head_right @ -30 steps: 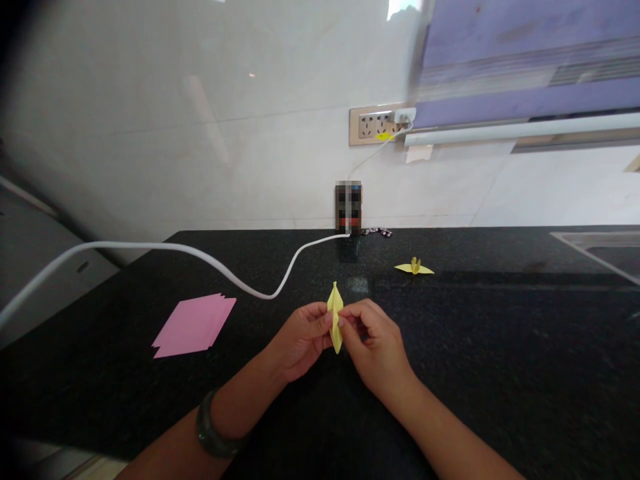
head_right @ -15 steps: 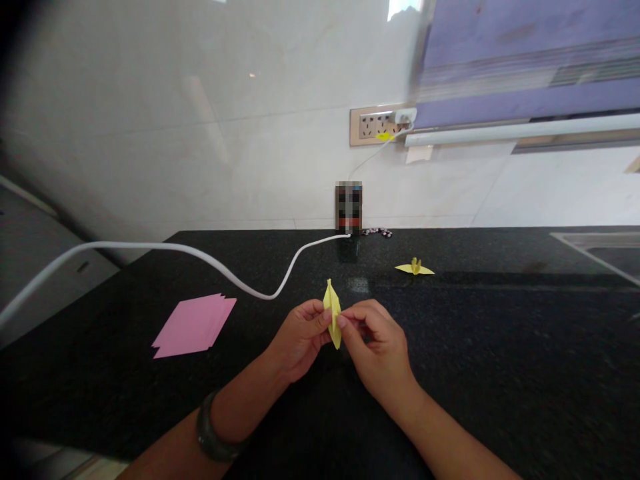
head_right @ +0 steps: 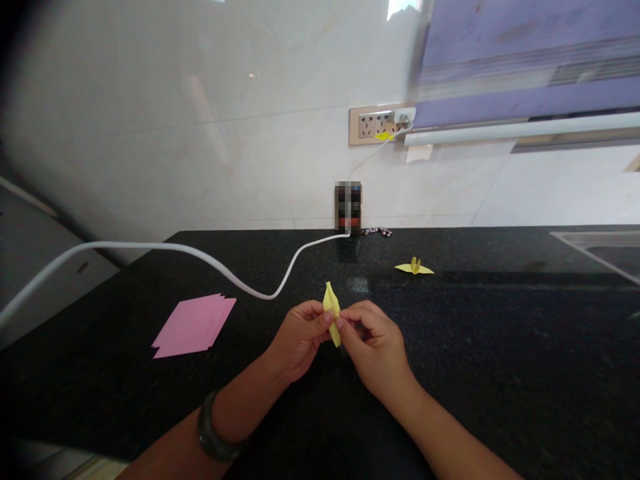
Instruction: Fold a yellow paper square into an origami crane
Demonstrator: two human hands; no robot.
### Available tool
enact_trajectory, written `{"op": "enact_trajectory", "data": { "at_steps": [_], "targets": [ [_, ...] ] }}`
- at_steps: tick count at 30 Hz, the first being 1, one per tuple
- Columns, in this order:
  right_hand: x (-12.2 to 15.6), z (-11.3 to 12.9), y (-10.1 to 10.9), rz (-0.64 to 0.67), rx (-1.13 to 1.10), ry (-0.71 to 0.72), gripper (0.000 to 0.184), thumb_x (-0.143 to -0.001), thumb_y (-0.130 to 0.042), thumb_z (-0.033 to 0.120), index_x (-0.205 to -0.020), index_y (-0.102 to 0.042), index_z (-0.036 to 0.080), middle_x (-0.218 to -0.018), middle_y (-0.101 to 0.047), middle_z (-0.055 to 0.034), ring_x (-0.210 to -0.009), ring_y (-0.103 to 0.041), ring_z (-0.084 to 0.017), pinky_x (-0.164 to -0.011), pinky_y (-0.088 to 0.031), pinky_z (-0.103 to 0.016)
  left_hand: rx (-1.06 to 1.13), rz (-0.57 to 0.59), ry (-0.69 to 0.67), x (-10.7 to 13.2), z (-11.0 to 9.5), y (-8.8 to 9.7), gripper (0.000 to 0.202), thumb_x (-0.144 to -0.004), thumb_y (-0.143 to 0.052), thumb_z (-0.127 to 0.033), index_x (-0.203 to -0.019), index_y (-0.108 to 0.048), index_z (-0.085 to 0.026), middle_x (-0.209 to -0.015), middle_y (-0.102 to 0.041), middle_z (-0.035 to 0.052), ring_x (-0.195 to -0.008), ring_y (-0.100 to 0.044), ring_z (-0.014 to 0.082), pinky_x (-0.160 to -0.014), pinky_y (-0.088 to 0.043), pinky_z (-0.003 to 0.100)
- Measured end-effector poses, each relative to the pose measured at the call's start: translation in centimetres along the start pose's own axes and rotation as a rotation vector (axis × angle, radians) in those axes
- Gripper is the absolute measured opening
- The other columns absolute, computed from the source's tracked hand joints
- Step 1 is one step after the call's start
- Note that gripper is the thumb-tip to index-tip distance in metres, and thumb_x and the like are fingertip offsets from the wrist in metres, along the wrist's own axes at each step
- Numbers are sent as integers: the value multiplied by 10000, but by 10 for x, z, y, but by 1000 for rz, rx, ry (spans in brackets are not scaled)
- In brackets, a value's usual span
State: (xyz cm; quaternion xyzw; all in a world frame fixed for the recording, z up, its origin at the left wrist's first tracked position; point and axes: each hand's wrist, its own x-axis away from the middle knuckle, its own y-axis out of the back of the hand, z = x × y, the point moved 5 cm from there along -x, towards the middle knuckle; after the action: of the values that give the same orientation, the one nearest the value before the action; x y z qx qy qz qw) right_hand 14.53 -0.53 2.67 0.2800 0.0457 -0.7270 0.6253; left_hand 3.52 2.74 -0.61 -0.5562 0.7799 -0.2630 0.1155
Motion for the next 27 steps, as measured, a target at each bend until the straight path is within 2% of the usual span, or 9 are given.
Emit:
{"op": "enact_trajectory", "data": {
  "at_steps": [3,7,10,15,19,23,25,27],
  "targets": [
    [0,-8,-2,-7,-92,-120,62,-719,-567,237,-735,-572,177,-706,-536,-27,-603,-519,-127,-498,-455,-239,-49,-7,-33,0,0,1,165,-625,-657,-214,-654,-537,-104,-589,-562,-1,-524,-512,78,-539,-402,227],
    [1,-15,-6,20,-249,-300,189,-708,-580,286,-849,-561,162,-669,-570,-22,-553,-530,-122,-484,-465,-244,-83,-11,-64,-1,-1,2,162,-636,-648,-225,-660,-538,-109,-596,-566,1,-527,-513,82,-542,-397,230],
    [1,-15,-6,38,-234,-328,181,-709,-576,307,-804,-589,154,-638,-595,-24,-508,-530,-118,-463,-454,-241,-82,-3,-66,-1,-2,1,171,-633,-650,-235,-638,-531,-112,-583,-558,-4,-522,-507,81,-541,-394,229],
    [3,-12,-1,11,-89,-231,144,-733,-552,297,-772,-608,169,-615,-588,-17,-529,-533,-128,-490,-446,-246,-88,-14,-59,0,-1,-1,180,-624,-656,-262,-678,-567,-115,-617,-571,4,-544,-512,86,-550,-395,231],
    [2,-4,1,-4,54,-51,127,-758,-518,252,-782,-626,190,-679,-599,-35,-599,-548,-144,-533,-450,-262,-109,-18,-29,0,0,-1,219,-607,-666,-288,-721,-612,-108,-647,-585,23,-576,-520,100,-571,-403,244],
    [0,6,3,-9,178,117,129,-758,-509,219,-772,-637,212,-697,-604,-34,-635,-556,-148,-576,-452,-277,-126,-42,-25,1,0,0,237,-587,-677,-310,-689,-628,-102,-620,-582,25,-579,-522,109,-584,-409,253],
    [-1,9,3,12,218,143,124,-756,-510,215,-751,-633,209,-690,-600,-32,-634,-554,-146,-578,-447,-276,-124,-47,-22,1,0,0,235,-585,-678,-310,-678,-627,-101,-611,-579,23,-579,-523,110,-587,-413,256],
    [-2,8,5,23,222,109,122,-756,-511,223,-716,-624,198,-680,-592,-32,-625,-548,-144,-569,-441,-272,-121,-44,-13,1,1,1,229,-588,-677,-305,-674,-621,-101,-612,-580,24,-568,-520,106,-577,-414,253]
  ]
}}
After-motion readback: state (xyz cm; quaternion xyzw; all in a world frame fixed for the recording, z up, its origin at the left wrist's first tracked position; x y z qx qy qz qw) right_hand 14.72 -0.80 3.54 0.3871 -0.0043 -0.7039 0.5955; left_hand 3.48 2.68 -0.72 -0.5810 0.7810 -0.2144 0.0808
